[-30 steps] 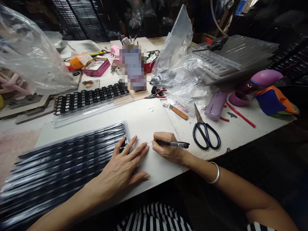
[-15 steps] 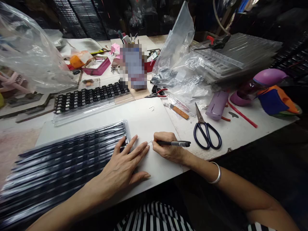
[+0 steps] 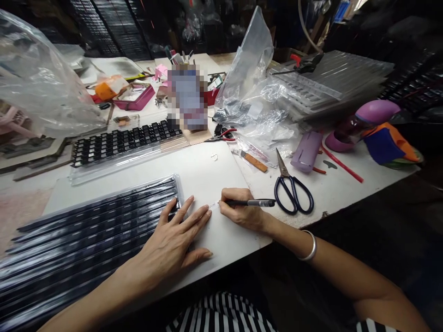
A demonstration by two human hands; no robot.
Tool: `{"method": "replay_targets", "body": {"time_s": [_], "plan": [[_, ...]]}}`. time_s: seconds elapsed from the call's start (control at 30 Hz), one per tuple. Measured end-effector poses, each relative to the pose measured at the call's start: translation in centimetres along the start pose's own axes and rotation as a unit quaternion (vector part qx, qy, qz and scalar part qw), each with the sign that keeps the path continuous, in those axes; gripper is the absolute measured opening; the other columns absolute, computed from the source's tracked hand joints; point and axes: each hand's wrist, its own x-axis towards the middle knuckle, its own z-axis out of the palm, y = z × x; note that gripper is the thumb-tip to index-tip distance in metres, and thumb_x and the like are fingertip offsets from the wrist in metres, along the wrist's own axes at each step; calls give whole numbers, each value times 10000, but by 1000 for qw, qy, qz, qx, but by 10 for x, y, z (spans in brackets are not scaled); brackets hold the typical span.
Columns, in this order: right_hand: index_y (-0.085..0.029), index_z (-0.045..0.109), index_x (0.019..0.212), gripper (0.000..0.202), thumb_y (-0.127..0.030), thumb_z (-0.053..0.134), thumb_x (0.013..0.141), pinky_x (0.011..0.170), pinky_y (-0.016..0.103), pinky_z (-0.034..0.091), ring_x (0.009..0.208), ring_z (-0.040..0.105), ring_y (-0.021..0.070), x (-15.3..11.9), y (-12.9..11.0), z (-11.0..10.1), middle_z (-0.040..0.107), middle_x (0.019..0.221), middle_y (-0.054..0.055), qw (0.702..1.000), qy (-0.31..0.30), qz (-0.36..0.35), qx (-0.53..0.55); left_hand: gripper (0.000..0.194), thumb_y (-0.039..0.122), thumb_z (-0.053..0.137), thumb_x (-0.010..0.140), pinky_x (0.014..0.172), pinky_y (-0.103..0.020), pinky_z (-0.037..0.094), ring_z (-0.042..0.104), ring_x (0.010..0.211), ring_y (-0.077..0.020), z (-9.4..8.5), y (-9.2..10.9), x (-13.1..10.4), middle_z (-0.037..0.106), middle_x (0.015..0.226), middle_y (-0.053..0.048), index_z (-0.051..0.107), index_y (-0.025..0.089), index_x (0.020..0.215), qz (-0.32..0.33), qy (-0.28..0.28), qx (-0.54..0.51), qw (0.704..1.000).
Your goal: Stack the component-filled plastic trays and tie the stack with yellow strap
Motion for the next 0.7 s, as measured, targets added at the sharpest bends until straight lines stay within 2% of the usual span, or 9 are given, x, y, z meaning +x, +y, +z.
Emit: {"method": "replay_targets", "body": {"time_s": [0.3,0.7], "plan": [[-180,450,636,192,-124,499,813,535,235,298,541,370,85,-1,3,2,404,580,-46,999,-14,-23,-22,701,645,345,848,1084,-552,-1,233,1346,-384,0,0,0,460,1396,-53,434,158,1344,3,5,7,1000],[-181,439,625,189,-115,492,794,528,237,294,531,360,85,-1,3,2,399,572,-48,1000,-12,-19,-16,702,649,336,848,1083,-554,10,233,1346,-383,0,1,-1,457,1399,-48,436,158,1340,4,7,14,1000]]}}
